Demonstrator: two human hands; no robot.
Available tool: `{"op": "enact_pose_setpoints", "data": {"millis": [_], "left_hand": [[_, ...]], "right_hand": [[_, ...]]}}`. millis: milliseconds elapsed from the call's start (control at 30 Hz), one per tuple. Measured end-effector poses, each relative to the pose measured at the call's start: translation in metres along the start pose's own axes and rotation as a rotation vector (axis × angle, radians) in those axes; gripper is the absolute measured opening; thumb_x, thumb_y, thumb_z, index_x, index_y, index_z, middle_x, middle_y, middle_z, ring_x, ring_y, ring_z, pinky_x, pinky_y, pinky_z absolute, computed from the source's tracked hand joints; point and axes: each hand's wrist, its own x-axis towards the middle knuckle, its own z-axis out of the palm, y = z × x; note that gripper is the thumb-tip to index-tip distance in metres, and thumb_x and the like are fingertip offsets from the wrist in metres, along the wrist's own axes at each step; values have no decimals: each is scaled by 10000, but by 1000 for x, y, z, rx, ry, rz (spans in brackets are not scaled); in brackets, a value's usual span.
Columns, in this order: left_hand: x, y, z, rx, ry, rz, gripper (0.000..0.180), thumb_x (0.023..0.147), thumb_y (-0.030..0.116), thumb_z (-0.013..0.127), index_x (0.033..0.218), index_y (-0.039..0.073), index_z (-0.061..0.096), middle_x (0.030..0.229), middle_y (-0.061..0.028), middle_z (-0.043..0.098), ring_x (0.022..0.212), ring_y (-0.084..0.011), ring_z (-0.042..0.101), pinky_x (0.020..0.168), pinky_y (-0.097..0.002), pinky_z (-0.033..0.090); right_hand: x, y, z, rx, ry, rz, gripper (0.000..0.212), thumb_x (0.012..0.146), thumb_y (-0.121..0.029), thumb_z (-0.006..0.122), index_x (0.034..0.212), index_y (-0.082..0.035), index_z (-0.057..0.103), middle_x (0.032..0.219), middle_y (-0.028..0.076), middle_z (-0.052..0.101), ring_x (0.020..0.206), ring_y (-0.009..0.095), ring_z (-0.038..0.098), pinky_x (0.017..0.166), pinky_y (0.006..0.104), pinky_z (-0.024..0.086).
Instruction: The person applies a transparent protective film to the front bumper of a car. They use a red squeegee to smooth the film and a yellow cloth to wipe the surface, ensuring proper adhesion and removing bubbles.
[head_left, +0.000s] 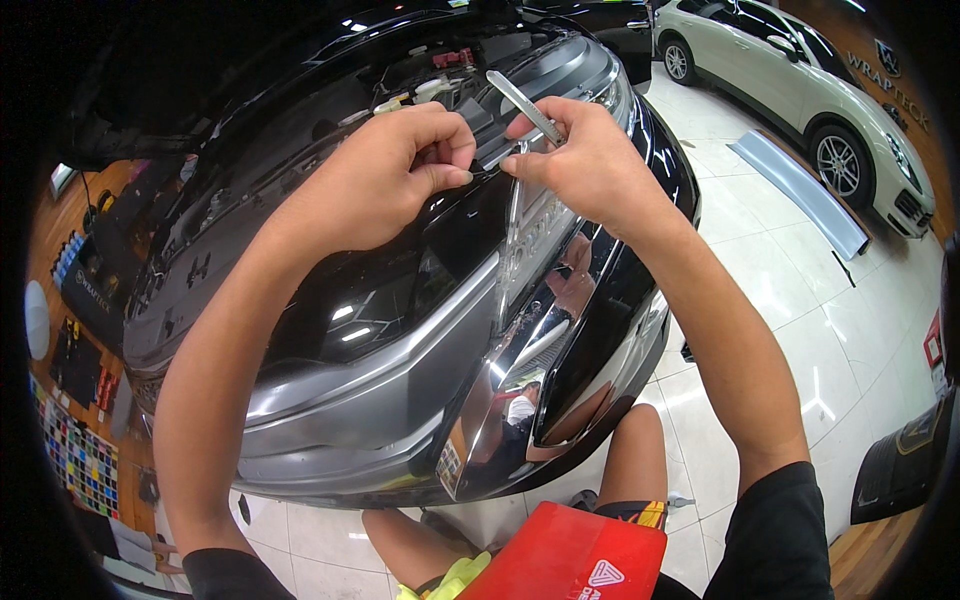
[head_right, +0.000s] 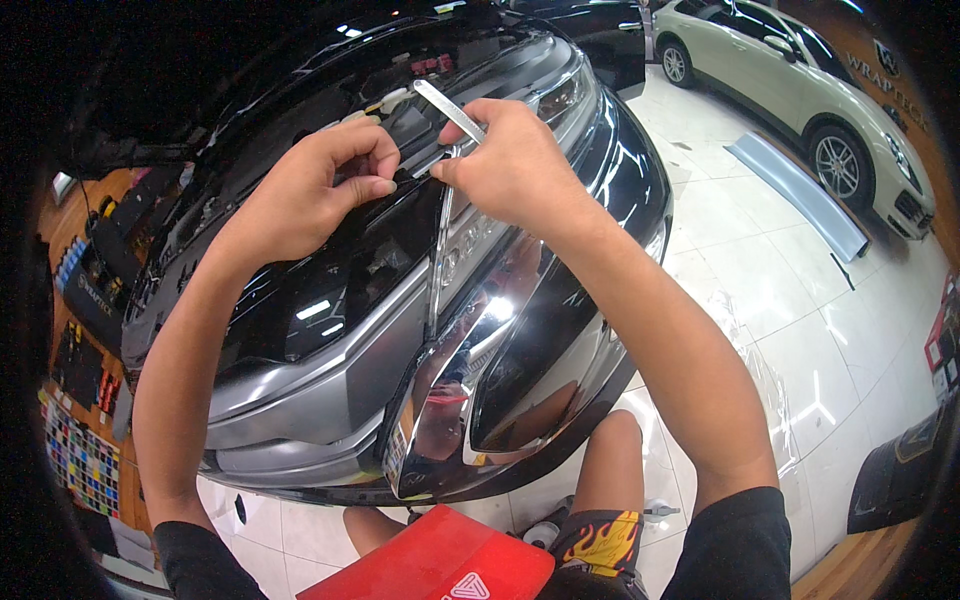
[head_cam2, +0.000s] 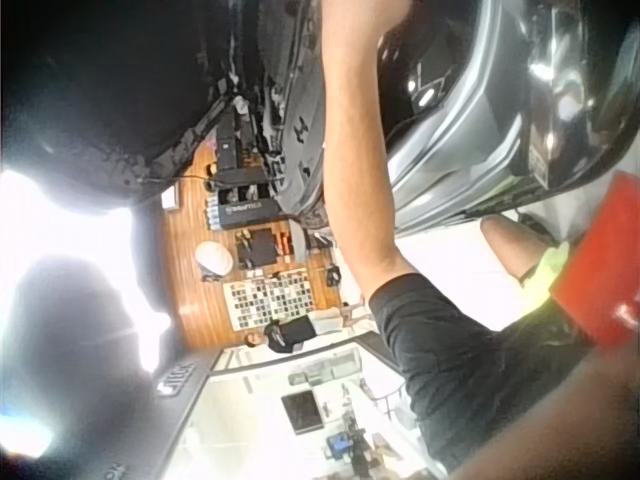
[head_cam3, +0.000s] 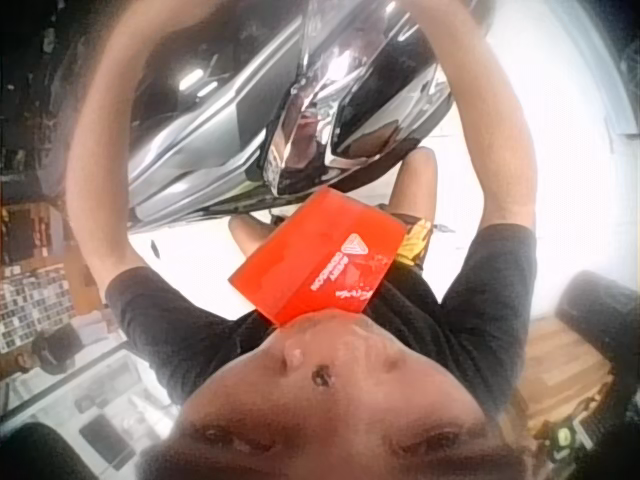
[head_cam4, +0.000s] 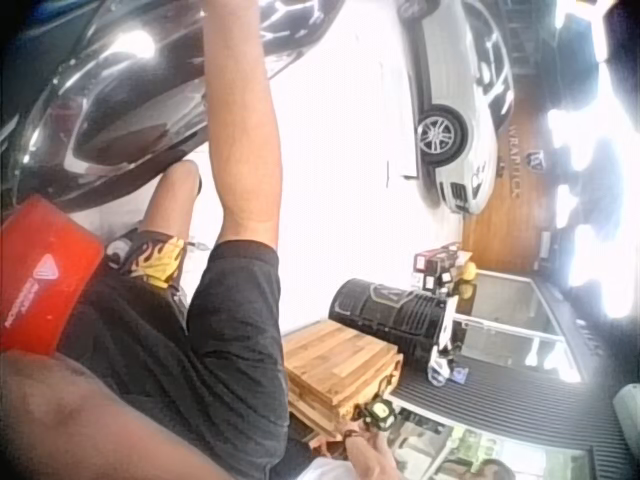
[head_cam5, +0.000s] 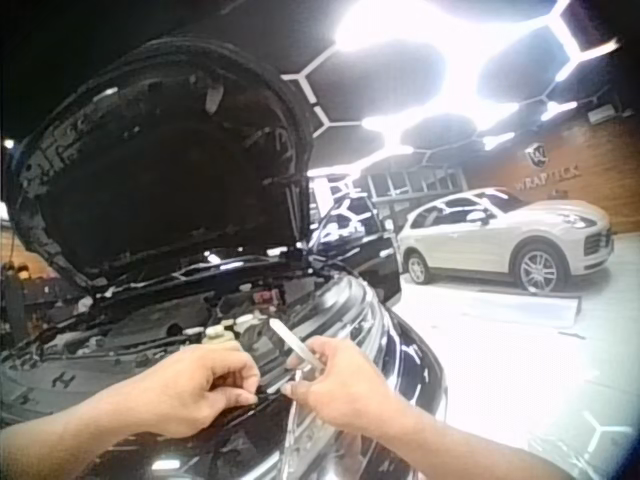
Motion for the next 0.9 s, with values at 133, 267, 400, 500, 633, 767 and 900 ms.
{"op": "enact_pose_setpoints", "data": {"millis": [133, 267, 400, 500, 633, 767, 900], "left_hand": [[-1, 2, -1, -9, -5, 11, 134, 953, 19, 715, 929, 20, 583, 932, -35, 545, 846, -154, 514, 821, -325, 446], [-3, -3, 1, -64, 28, 26, 131, 959, 27, 717, 946, 27, 587, 936, -26, 551, 851, -139, 518, 821, -314, 449], [0, -13, 15, -116, 140, 34, 112, 981, 56, 704, 965, 29, 597, 944, -17, 589, 837, -115, 520, 800, -302, 455], [10, -9, 20, -145, 170, 60, 99, 994, 72, 691, 986, 27, 603, 924, -16, 621, 825, -107, 537, 785, -295, 464], [16, -3, 21, -203, 223, 71, 109, 983, 57, 707, 1056, 28, 632, 906, -17, 647, 811, -112, 560, 769, -288, 476], [10, 0, 13, -222, 127, 17, 218, 952, 39, 737, 1164, 33, 684, 968, -13, 654, 808, -127, 551, 758, -304, 483], [9, 1, 10, -102, 64, -1, 221, 922, 47, 774, 1134, 23, 716, 915, -31, 652, 799, -137, 555, 745, -309, 482]], "right_hand": [[0, 1, 0, -17, 3, -6, 301, 845, -147, 846, 1085, -4, 733, 845, 140, 739, 774, 219, 726, 727, 353, 558], [2, 2, 3, -53, 13, -40, 289, 860, -145, 828, 1093, -2, 734, 864, 128, 740, 767, 209, 711, 726, 341, 543], [-3, 10, 0, 123, -20, -70, 276, 887, -153, 795, 1111, -1, 739, 887, 83, 727, 763, 145, 653, 722, 308, 510], [-4, 23, -7, 219, -23, -77, 285, 899, -159, 781, 1134, -2, 742, 898, 55, 714, 761, 106, 606, 706, 286, 483], [-5, 21, -8, 205, -61, -121, 328, 882, -165, 795, 1163, -3, 742, 836, 23, 666, 744, 95, 577, 692, 274, 456], [-8, 16, -6, 180, -48, -82, 317, 858, -161, 810, 1120, 0, 736, 773, 5, 611, 721, 92, 552, 671, 277, 441], [-11, 18, -1, 164, 21, -78, 256, 862, -143, 793, 1067, -2, 731, 741, 2, 597, 710, 88, 554, 661, 271, 436]]}}
